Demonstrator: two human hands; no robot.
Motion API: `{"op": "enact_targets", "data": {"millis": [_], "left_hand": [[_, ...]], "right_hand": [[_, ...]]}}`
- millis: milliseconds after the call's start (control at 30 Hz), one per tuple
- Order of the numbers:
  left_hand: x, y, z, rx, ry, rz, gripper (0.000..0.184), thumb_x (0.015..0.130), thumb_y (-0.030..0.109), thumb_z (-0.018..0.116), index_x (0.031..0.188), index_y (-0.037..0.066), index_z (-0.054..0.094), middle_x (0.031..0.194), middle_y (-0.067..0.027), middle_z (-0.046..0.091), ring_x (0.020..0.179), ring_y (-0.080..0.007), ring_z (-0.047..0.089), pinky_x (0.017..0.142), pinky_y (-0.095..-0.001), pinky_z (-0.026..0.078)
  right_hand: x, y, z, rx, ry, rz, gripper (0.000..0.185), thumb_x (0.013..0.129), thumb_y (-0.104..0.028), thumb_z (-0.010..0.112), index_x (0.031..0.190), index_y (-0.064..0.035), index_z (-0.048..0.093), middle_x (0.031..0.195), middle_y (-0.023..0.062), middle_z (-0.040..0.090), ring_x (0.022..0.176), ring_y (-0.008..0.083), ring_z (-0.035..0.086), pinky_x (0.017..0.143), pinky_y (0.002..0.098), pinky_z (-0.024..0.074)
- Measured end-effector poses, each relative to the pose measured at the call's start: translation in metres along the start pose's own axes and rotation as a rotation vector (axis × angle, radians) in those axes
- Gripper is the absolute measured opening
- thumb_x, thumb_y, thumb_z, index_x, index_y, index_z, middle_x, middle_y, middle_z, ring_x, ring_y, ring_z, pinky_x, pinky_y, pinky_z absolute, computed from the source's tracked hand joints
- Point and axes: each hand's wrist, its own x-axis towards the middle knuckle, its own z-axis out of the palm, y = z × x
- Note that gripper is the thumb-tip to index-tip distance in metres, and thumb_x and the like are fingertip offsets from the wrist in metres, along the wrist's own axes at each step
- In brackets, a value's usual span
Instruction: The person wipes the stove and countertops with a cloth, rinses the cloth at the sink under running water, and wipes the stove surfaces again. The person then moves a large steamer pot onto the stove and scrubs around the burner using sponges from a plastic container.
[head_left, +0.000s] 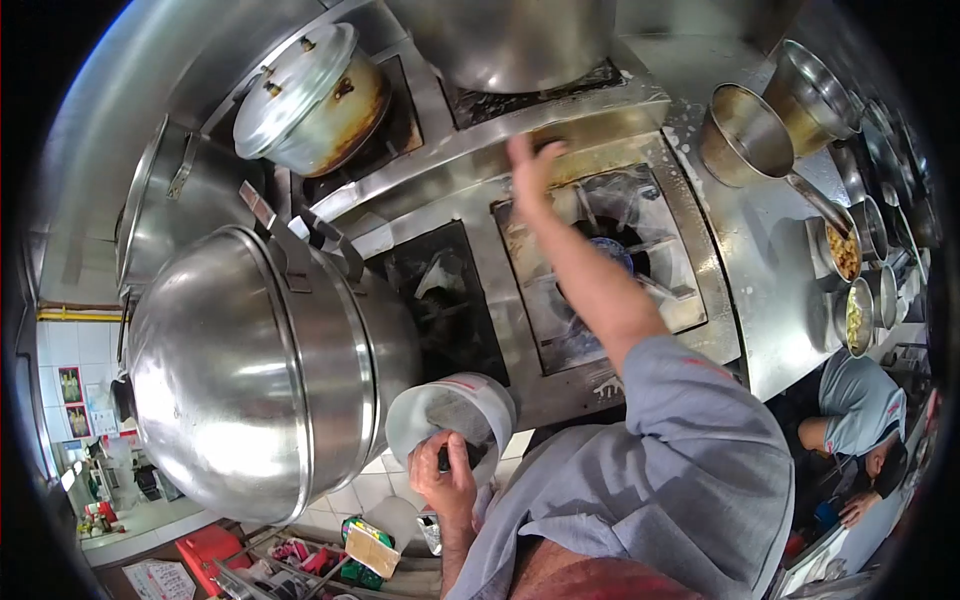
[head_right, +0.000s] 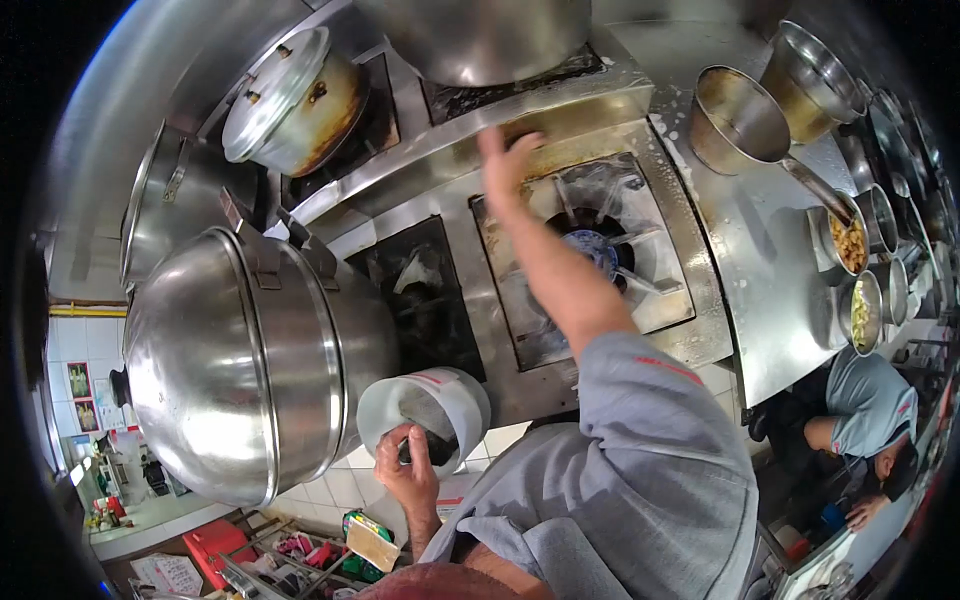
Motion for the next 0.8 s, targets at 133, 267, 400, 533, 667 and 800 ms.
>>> {"op": "enact_targets", "data": {"millis": [133, 267, 400, 533, 667, 800], "left_hand": [[0.002, 0.003, -0.002, 0.013, -0.034, 0.012, 0.006, 0.082, 0.006, 0.063, 0.085, 0.001, 0.061, 0.078, -0.0113, 0.064, 0.072, -0.0242, 0.061, 0.068, -0.0335, 0.046], [-0.007, -0.005, -0.002, 0.018, 0.021, -0.005, 0.008, 0.080, 0.007, 0.065, 0.087, 0.005, 0.061, 0.078, -0.0095, 0.064, 0.071, -0.0270, 0.059, 0.066, -0.0371, 0.044], [0.000, 0.002, 0.003, -0.003, 0.033, 0.010, 0.005, 0.081, 0.007, 0.065, 0.084, 0.005, 0.062, 0.078, -0.0096, 0.064, 0.071, -0.0272, 0.058, 0.066, -0.0367, 0.044], [0.002, 0.001, 0.003, 0.006, -0.009, -0.001, 0.006, 0.081, 0.008, 0.065, 0.083, 0.004, 0.062, 0.077, -0.0098, 0.064, 0.070, -0.0274, 0.058, 0.066, -0.0367, 0.044], [-0.002, 0.000, 0.000, 0.004, 0.029, 0.009, 0.005, 0.081, 0.006, 0.064, 0.084, 0.004, 0.061, 0.078, -0.0102, 0.064, 0.070, -0.0273, 0.059, 0.066, -0.0369, 0.044], [0.001, 0.001, 0.006, 0.010, 0.046, 0.025, 0.004, 0.080, 0.005, 0.064, 0.083, 0.004, 0.062, 0.077, -0.0100, 0.064, 0.071, -0.0275, 0.059, 0.066, -0.0371, 0.044]], "right_hand": [[0.033, -0.008, -0.018, 0.033, 0.186, 0.044, 0.109, 0.081, -0.052, 0.061, 0.139, 0.0123, -0.005, 0.147, 0.0306, -0.006, 0.139, 0.0342, -0.004, 0.113, 0.0388, -0.0008], [0.109, -0.056, -0.106, 0.448, 0.180, 0.053, 0.097, 0.087, -0.042, 0.058, 0.138, 0.0131, -0.002, 0.148, 0.0281, 0.007, 0.138, 0.0313, 0.017, 0.113, 0.0346, 0.0128], [0.042, -0.006, -0.035, -0.206, 0.051, -0.113, 0.106, 0.083, -0.048, 0.058, 0.137, 0.0133, -0.010, 0.146, 0.0320, -0.010, 0.138, 0.0369, -0.008, 0.113, 0.0388, -0.0019], [0.029, -0.035, -0.023, -0.256, 0.016, -0.040, 0.108, 0.082, -0.048, 0.057, 0.136, 0.0123, -0.014, 0.143, 0.0340, -0.017, 0.136, 0.0441, -0.010, 0.112, 0.0470, -0.0035], [0.112, -0.066, -0.080, -0.282, 0.288, -0.130, 0.097, 0.087, -0.039, 0.053, 0.137, 0.0125, -0.013, 0.143, 0.0329, -0.018, 0.136, 0.0437, -0.011, 0.112, 0.0458, -0.0043], [0.019, -0.053, -0.026, -0.404, 0.072, -0.133, 0.094, 0.086, -0.032, 0.055, 0.138, 0.0105, -0.010, 0.144, 0.0340, -0.012, 0.137, 0.0443, -0.004, 0.112, 0.0487, 0.0044]]}}
